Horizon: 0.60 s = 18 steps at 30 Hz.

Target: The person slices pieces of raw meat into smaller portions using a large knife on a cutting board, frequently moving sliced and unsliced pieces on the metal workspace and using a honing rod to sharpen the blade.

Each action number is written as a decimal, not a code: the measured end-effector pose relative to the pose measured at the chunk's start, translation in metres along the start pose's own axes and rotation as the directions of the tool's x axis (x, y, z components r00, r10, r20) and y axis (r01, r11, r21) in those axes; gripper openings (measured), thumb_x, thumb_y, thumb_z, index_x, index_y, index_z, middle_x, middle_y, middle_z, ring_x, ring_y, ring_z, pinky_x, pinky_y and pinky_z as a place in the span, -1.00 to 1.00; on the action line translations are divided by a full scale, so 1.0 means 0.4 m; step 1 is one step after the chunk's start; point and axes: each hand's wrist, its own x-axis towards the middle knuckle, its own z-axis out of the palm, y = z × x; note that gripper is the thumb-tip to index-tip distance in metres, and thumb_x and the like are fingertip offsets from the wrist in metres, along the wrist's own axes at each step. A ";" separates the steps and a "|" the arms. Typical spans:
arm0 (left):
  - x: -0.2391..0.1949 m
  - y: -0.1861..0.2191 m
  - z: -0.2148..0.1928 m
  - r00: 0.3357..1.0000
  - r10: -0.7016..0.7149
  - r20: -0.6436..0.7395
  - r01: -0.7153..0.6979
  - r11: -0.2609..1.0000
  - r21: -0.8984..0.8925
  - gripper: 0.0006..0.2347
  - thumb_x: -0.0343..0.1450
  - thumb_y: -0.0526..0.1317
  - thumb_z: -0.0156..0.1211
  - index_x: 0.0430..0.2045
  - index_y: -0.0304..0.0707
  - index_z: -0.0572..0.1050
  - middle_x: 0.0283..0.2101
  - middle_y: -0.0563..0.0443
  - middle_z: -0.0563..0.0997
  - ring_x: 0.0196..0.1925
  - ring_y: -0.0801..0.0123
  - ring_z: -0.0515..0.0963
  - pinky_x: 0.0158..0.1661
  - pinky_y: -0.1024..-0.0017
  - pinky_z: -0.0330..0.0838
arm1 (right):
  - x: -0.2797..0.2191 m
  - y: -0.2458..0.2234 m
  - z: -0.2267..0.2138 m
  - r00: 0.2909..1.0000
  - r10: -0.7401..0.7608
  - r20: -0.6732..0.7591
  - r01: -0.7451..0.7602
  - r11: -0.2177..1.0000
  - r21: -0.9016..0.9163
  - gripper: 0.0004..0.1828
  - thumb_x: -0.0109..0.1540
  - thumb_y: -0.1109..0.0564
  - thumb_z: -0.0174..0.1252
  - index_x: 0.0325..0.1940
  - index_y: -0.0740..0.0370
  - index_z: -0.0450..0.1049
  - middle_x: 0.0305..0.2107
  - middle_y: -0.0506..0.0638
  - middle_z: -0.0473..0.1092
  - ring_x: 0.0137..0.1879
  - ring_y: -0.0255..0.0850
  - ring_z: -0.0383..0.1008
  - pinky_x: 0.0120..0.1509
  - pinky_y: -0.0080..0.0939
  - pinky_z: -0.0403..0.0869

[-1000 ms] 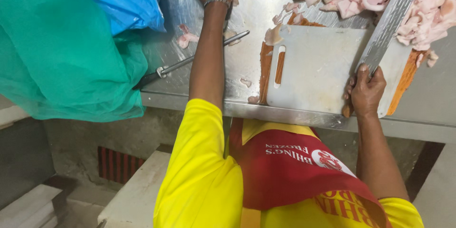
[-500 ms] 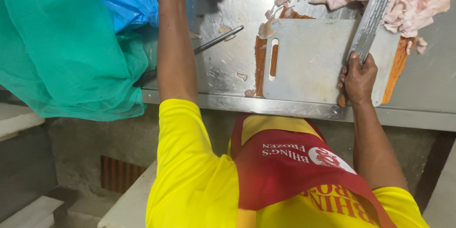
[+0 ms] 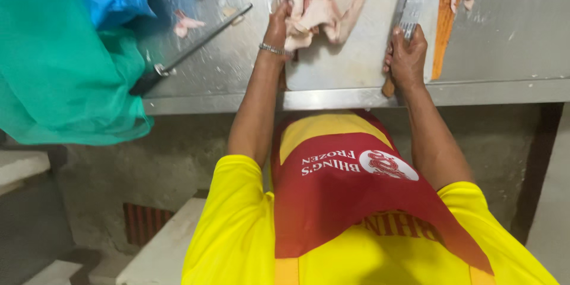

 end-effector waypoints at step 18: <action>-0.280 -0.001 0.018 0.653 0.747 -0.125 -0.016 0.178 0.984 -0.62 0.28 -0.28 0.43 -0.09 -0.38 0.42 -0.22 -0.15 0.72 -0.22 0.29 0.72 -0.17 0.33 0.63 | -0.278 -0.058 -0.361 0.975 -0.073 0.211 0.171 0.853 -0.493 -0.81 0.50 0.16 0.02 0.10 0.36 0.37 -0.49 -0.08 0.34 -0.44 -0.40 0.28 -0.38 -0.34 0.29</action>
